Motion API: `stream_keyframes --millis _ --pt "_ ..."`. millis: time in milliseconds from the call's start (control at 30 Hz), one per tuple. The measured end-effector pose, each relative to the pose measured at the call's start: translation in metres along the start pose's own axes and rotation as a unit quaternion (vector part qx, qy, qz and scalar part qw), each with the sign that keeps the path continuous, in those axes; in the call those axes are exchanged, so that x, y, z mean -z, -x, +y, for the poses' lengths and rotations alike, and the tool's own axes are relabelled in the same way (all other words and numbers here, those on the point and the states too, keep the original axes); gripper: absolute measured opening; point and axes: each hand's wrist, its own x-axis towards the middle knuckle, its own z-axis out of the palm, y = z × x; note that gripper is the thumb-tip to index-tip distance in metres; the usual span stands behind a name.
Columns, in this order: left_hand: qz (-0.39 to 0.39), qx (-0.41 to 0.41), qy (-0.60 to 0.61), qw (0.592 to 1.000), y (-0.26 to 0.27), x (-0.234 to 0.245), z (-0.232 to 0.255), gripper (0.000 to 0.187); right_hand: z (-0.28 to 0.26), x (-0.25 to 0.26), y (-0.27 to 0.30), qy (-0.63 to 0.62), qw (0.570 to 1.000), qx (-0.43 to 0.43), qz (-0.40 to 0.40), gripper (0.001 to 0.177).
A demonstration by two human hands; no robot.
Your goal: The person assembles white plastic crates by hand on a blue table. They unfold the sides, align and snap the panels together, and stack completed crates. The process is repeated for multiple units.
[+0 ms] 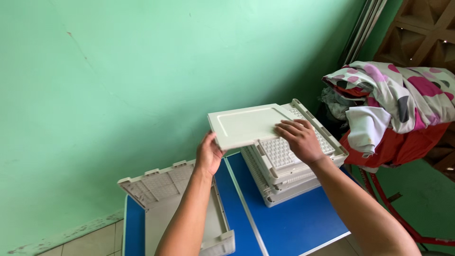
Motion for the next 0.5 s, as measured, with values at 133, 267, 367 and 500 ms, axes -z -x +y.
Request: stream_keyframes --millis 133,267,367,500 --pt "0.064 0.024 -0.030 0.997 -0.039 -0.009 -0.066 0.058 0.064 -0.013 0.031 0.005 0.982 -0.140 -0.124 0.073" --pt "0.049 -0.046 -0.128 0.989 -0.071 -0.012 -0.108 0.058 0.125 -0.029 0.061 -0.428 0.780 -0.413 -0.195 0.120" --pt "0.042 -0.016 -0.138 0.989 -0.085 -0.019 -0.113 0.056 0.161 -0.050 0.072 -0.585 0.553 -0.592 -0.044 0.091" --pt "0.088 0.068 -0.033 0.993 -0.095 -0.044 -0.107 0.060 0.179 -0.085 0.080 -0.576 0.514 -0.636 -0.006 0.055"
